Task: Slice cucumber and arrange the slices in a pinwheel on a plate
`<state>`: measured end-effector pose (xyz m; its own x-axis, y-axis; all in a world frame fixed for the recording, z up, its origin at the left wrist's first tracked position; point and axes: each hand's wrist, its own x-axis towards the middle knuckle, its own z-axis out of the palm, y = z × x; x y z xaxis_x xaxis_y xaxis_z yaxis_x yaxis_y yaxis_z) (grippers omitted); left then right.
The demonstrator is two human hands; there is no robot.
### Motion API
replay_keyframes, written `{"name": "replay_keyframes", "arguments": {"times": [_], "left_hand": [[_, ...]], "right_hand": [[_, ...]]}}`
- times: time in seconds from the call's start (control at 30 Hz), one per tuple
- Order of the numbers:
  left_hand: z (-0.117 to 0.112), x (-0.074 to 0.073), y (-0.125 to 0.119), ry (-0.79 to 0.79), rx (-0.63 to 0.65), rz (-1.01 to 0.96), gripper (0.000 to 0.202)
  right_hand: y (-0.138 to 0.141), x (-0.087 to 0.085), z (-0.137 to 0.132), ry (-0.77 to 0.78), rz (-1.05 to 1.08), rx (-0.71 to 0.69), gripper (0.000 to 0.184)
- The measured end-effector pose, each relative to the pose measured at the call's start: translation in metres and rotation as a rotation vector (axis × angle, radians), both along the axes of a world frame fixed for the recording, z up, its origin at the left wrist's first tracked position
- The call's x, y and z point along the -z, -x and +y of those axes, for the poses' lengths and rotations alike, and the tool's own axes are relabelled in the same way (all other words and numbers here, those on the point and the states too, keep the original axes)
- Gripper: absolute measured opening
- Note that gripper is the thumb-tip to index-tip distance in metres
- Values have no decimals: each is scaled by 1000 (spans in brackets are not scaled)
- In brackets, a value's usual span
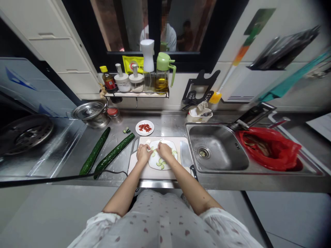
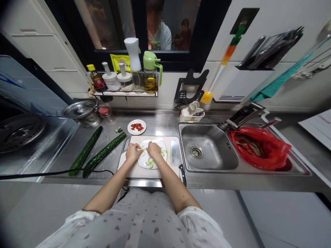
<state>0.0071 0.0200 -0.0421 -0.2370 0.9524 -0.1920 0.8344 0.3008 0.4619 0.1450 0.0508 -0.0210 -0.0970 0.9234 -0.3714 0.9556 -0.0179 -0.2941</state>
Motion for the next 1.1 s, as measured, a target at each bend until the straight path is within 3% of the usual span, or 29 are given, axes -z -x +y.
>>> {"name": "replay_keyframes", "arguments": {"times": [0.57, 1.1], "left_hand": [[9, -9, -4, 77, 16, 29, 24], [18, -8, -5, 129, -5, 26, 34]], "right_hand": [[-1, -3, -3, -8, -31, -38, 18], [-4, -10, -21, -128, 76, -32, 21]]}}
